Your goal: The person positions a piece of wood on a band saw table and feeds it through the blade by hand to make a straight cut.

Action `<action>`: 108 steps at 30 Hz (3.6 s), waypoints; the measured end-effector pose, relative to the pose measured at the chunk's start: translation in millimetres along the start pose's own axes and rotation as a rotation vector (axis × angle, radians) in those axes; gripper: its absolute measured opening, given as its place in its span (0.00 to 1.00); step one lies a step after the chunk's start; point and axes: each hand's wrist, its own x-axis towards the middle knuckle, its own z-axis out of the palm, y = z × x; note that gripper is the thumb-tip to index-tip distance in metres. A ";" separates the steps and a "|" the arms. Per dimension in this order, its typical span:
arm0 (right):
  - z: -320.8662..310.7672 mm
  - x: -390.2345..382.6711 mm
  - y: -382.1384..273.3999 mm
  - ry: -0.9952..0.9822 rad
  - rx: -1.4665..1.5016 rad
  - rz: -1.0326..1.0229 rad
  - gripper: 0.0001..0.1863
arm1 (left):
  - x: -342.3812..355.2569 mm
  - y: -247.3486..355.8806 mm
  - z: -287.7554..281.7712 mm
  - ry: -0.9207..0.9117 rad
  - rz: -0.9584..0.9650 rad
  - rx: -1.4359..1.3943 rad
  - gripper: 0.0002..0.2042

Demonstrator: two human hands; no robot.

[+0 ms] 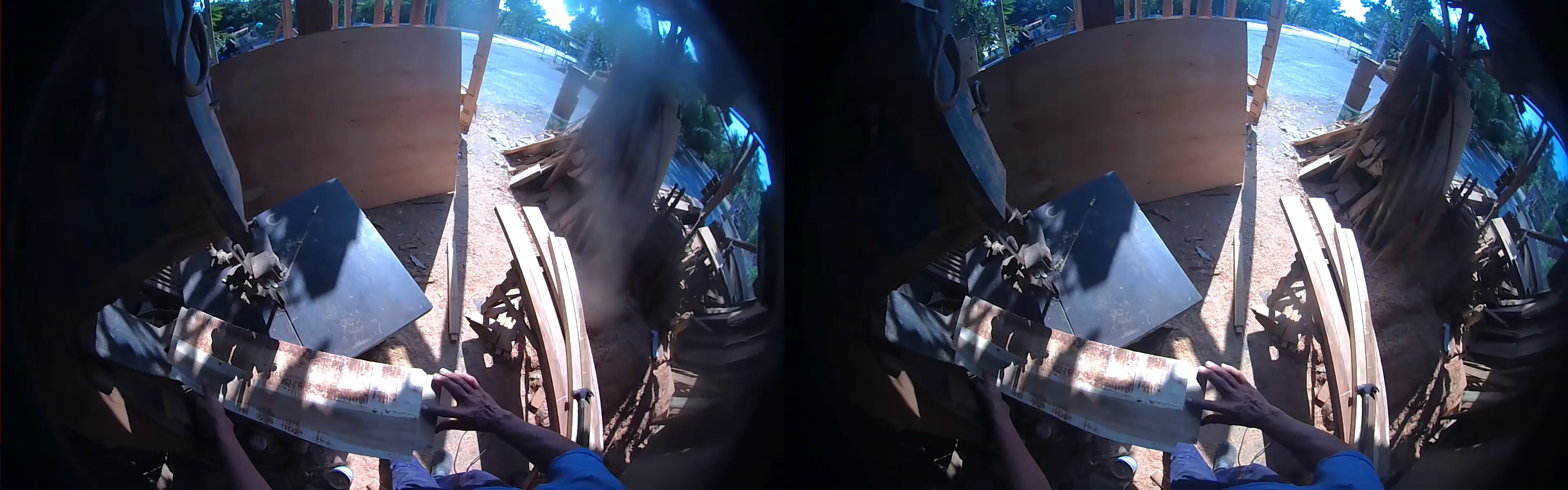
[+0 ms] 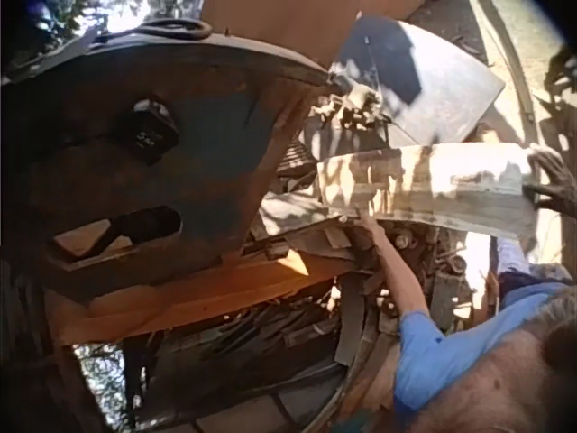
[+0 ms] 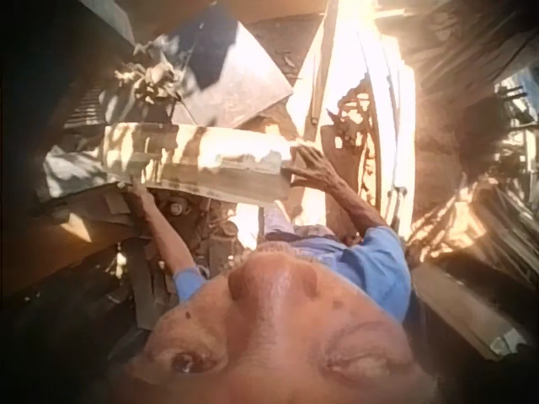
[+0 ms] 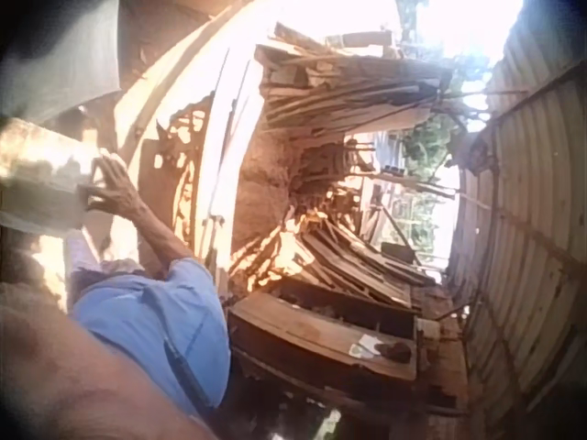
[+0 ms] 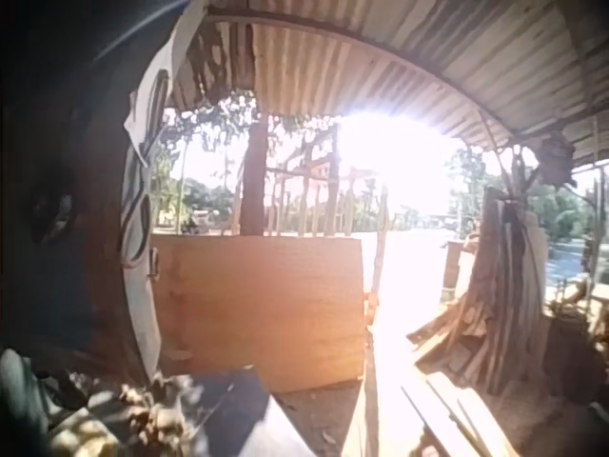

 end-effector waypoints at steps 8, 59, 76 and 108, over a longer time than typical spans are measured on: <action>21.3 21.1 18.6 0.008 0.107 -0.150 0.39 | 36.2 4.3 23.0 -0.015 0.119 -0.010 0.31; 51.9 179.8 61.0 0.014 0.242 -0.217 0.41 | 78.5 31.5 72.8 0.113 0.228 0.053 0.48; 78.9 180.7 51.2 0.217 -0.126 -0.177 0.25 | 127.6 20.3 60.5 0.028 0.190 -0.133 0.36; 78.9 190.8 43.6 0.156 0.003 -0.003 0.29 | 134.5 22.0 64.7 0.065 0.234 -0.092 0.33</action>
